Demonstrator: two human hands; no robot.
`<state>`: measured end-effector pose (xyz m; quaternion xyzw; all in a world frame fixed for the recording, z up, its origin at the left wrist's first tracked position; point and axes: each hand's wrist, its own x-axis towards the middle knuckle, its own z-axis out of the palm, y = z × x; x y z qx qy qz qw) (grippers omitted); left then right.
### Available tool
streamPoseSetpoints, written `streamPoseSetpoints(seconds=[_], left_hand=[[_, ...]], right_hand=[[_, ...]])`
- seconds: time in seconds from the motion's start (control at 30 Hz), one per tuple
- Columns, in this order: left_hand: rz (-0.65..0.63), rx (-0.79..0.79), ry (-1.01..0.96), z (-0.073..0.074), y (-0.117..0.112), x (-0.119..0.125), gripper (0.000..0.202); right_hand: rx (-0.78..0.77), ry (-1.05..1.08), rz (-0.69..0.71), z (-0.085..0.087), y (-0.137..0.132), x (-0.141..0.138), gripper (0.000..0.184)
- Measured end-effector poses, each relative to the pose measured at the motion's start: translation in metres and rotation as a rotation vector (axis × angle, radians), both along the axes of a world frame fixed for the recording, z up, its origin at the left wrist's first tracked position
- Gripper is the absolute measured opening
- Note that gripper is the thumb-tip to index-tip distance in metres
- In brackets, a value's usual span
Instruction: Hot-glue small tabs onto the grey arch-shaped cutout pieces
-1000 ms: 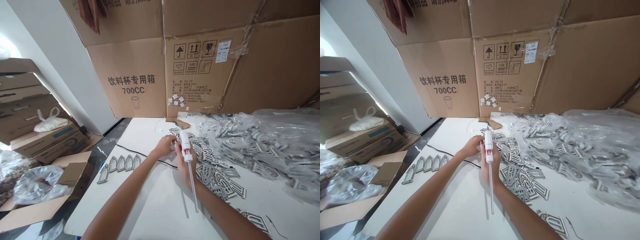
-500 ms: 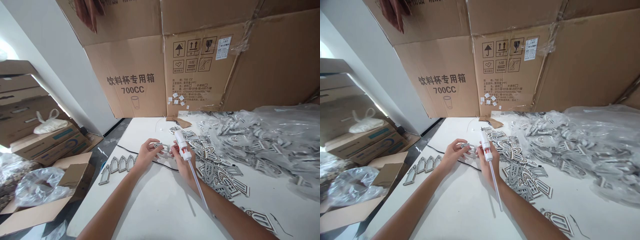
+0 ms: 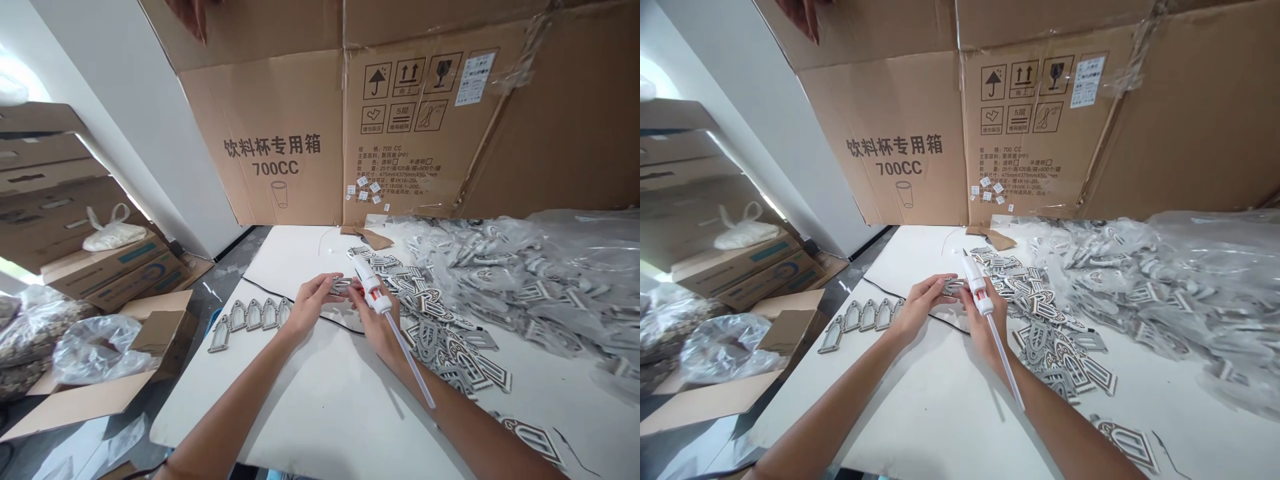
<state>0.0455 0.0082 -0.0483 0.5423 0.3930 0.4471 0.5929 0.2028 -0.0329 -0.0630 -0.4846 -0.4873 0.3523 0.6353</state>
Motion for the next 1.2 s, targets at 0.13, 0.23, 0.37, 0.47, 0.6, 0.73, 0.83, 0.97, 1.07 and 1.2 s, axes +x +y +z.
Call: streamPoseSetpoints(seconds=[0.13,0.23,0.37,0.47,0.6,0.73,0.83,0.97,1.07,1.2], left_hand=[[-0.036,0.008,-0.009,-0.007,0.003,0.000,0.053],[-0.052,0.012,-0.009,-0.010,0.004,0.000,0.052],[-0.059,0.022,-0.005,-0.010,0.002,0.001,0.051],[-0.066,0.050,0.001,-0.009,0.000,0.004,0.052],[-0.092,0.113,0.030,-0.011,-0.002,0.007,0.051],[-0.058,0.167,0.101,-0.014,-0.003,0.008,0.045],[-0.029,0.155,0.116,-0.013,-0.003,0.008,0.041],[-0.021,0.136,0.082,-0.010,-0.003,0.009,0.038],[0.017,0.129,0.072,-0.008,-0.002,0.009,0.039],[0.020,0.087,0.060,-0.004,-0.003,0.005,0.044]], right_hand=[[-0.021,0.010,-0.002,0.003,-0.002,0.000,0.029],[-0.018,0.015,-0.016,-0.004,0.002,-0.001,0.032],[-0.012,0.015,-0.045,-0.014,0.008,-0.001,0.041],[0.012,-0.003,-0.050,-0.016,0.009,0.000,0.040],[0.020,-0.028,-0.061,-0.015,0.008,0.002,0.037],[0.022,-0.095,-0.076,-0.014,0.009,0.002,0.030],[0.022,-0.132,-0.096,-0.012,0.008,0.002,0.024],[0.061,-0.181,-0.135,-0.013,0.008,0.002,0.023],[0.120,-0.265,-0.201,-0.014,0.009,0.003,0.024],[0.080,-0.179,-0.171,-0.015,0.011,0.004,0.030]])
